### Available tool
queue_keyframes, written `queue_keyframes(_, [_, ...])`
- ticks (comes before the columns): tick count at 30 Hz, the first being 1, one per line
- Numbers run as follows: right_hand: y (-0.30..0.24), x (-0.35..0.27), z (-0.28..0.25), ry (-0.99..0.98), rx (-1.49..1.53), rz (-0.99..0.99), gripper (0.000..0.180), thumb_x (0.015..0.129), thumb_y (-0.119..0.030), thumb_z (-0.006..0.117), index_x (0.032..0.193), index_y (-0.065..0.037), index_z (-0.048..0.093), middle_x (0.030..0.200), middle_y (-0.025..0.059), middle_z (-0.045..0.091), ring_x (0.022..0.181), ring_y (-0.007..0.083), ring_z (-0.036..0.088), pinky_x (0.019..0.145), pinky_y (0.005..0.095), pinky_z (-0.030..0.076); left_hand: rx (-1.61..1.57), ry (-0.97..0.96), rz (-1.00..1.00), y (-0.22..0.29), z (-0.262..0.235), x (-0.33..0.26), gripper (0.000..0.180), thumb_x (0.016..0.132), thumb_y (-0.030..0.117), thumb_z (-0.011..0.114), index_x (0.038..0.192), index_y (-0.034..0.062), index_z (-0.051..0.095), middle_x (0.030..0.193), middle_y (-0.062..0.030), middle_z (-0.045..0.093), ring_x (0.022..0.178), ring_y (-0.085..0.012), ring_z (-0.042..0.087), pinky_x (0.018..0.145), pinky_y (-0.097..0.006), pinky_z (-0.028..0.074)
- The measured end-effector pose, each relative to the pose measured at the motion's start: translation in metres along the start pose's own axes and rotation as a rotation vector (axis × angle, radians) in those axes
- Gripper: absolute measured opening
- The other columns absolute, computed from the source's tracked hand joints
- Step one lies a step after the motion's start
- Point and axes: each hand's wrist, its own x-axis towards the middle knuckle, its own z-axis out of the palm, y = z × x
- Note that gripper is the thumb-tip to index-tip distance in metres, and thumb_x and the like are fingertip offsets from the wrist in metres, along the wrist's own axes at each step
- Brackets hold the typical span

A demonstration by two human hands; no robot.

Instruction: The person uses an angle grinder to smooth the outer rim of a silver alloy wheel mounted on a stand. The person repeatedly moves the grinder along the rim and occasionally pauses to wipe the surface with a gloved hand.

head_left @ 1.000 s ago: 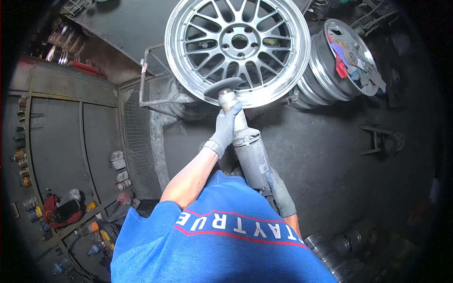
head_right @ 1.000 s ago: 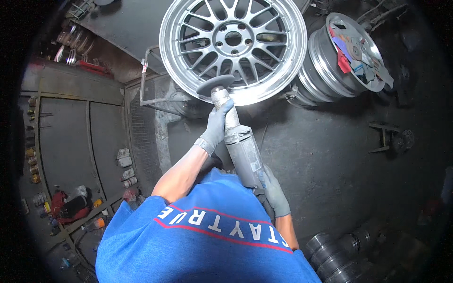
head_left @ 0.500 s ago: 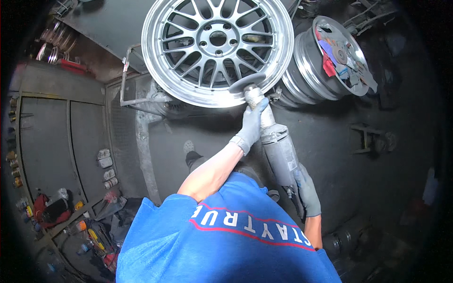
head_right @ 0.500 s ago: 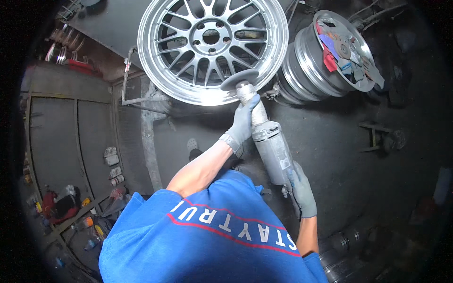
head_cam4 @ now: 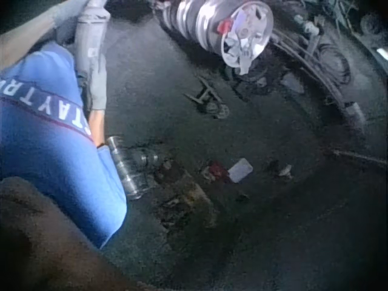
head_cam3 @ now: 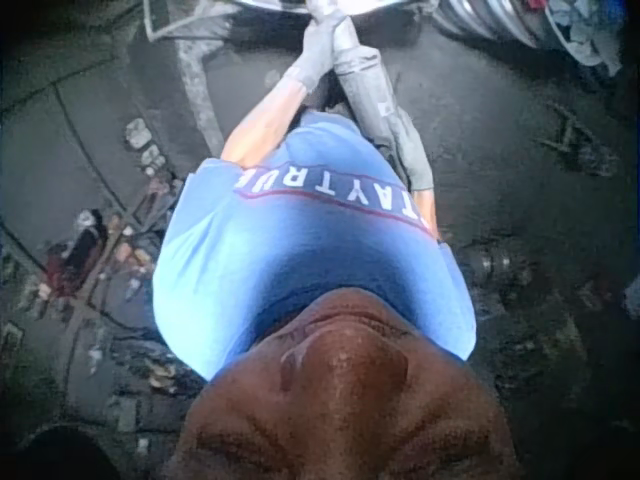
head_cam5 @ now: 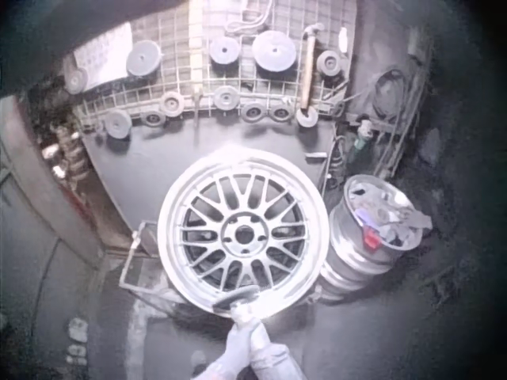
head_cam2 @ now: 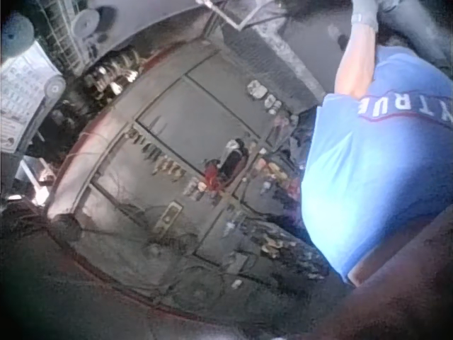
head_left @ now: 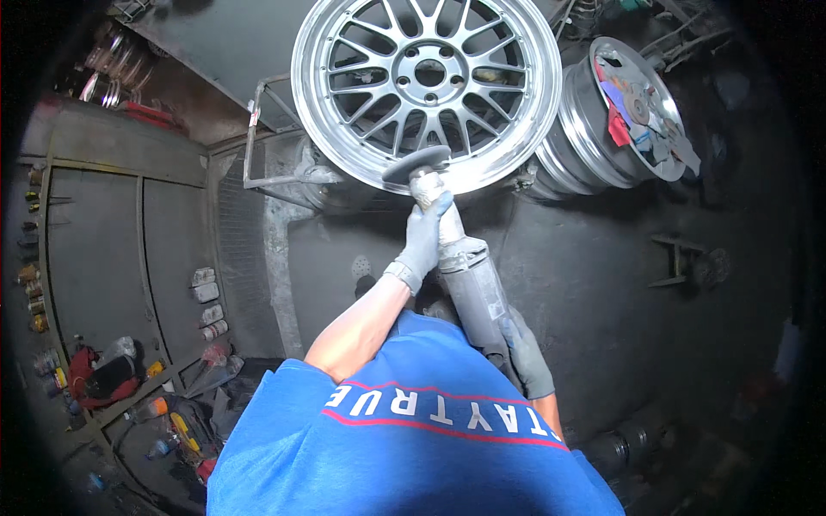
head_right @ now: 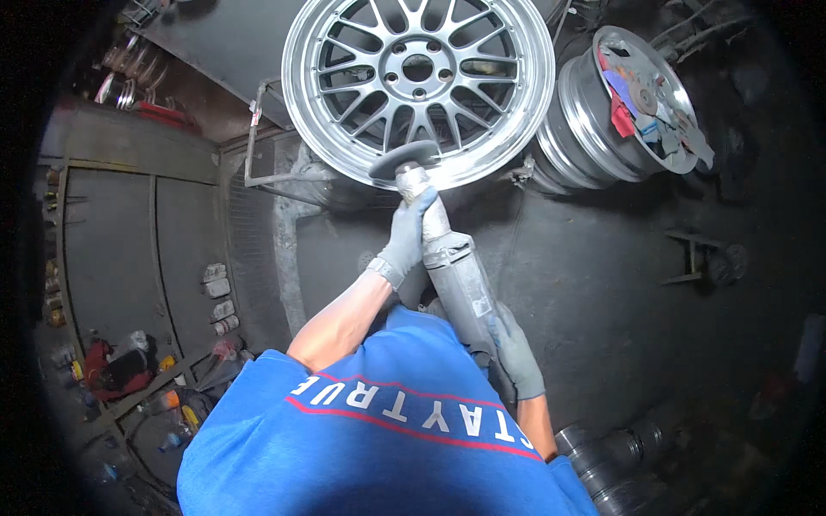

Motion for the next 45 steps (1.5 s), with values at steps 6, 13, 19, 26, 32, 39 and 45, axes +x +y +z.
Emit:
queue_keyframes(6, [0.009,0.004,0.040,-0.079,0.224,0.027,0.066,0.114,-0.039,0.058,0.161,0.006,0.048,0.159,0.0199,0.056,0.147,0.0275,0.052,0.125,0.0380,0.037,0.151,0.005,0.018,0.027,-0.022,0.002,0.061,0.093,0.036,0.087,0.137,0.0009,0.062,0.115,-0.0100,0.071,0.095,-0.0190,0.072,0.084,-0.036,0.061])
queue_keyframes(13, [-0.002,-0.015,-0.004,0.048,0.024,0.019,0.064,0.114,-0.036,0.060,0.162,0.005,0.048,0.154,0.0176,0.060,0.136,0.0247,0.059,0.115,0.0363,0.046,0.051,-0.078,-0.062,-0.025,0.002,0.004,0.060,0.094,0.038,0.088,0.137,0.0054,0.062,0.111,-0.0063,0.070,0.093,-0.0180,0.071,0.083,-0.037,0.061])
queue_keyframes(19, [-0.060,-0.040,-0.042,0.172,-0.050,0.117,0.062,0.114,-0.034,0.059,0.162,0.003,0.048,0.150,0.0137,0.062,0.123,0.0198,0.062,0.101,0.0328,0.051,-0.159,-0.252,-0.179,-0.071,0.058,0.022,0.060,0.095,0.036,0.087,0.140,0.0084,0.060,0.112,-0.0055,0.070,0.098,-0.0203,0.071,0.089,-0.040,0.060])
queue_keyframes(26, [-0.068,-0.049,-0.020,0.248,-0.029,0.079,0.061,0.114,-0.031,0.058,0.165,0.001,0.043,0.144,0.0117,0.064,0.103,0.0147,0.066,0.078,0.0282,0.056,-0.196,-0.296,-0.263,-0.073,0.071,0.039,0.029,0.100,0.031,0.080,0.112,0.0120,0.061,0.090,-0.0086,0.070,0.076,-0.0232,0.071,0.071,-0.040,0.062])
queue_keyframes(32, [-0.027,-0.061,0.049,0.235,0.078,0.080,0.062,0.116,-0.033,0.056,0.167,-0.003,0.040,0.123,0.0126,0.068,0.077,0.0131,0.062,0.064,0.0287,0.052,-0.094,-0.246,-0.266,-0.033,0.014,0.014,0.031,0.101,0.030,0.080,0.116,0.0103,0.062,0.093,-0.0070,0.070,0.078,-0.0217,0.071,0.072,-0.039,0.062])
queue_keyframes(39, [0.014,-0.053,0.152,0.168,0.301,-0.016,0.063,0.115,-0.038,0.055,0.163,0.002,0.046,0.154,0.0203,0.059,0.141,0.0273,0.055,0.120,0.0402,0.042,0.280,-0.223,-0.170,0.043,-0.056,0.006,0.060,0.094,0.039,0.087,0.136,0.0009,0.065,0.114,-0.0095,0.073,0.096,-0.0186,0.072,0.086,-0.036,0.060])
queue_keyframes(45, [0.036,-0.029,0.200,0.054,0.375,-0.044,0.067,0.116,-0.046,0.055,0.162,0.002,0.047,0.156,0.0179,0.058,0.142,0.0260,0.054,0.121,0.0394,0.041,0.548,-0.151,-0.025,0.098,-0.086,0.012,0.066,0.092,0.046,0.087,0.131,-0.0035,0.068,0.116,-0.0134,0.076,0.100,-0.0200,0.074,0.088,-0.037,0.059])
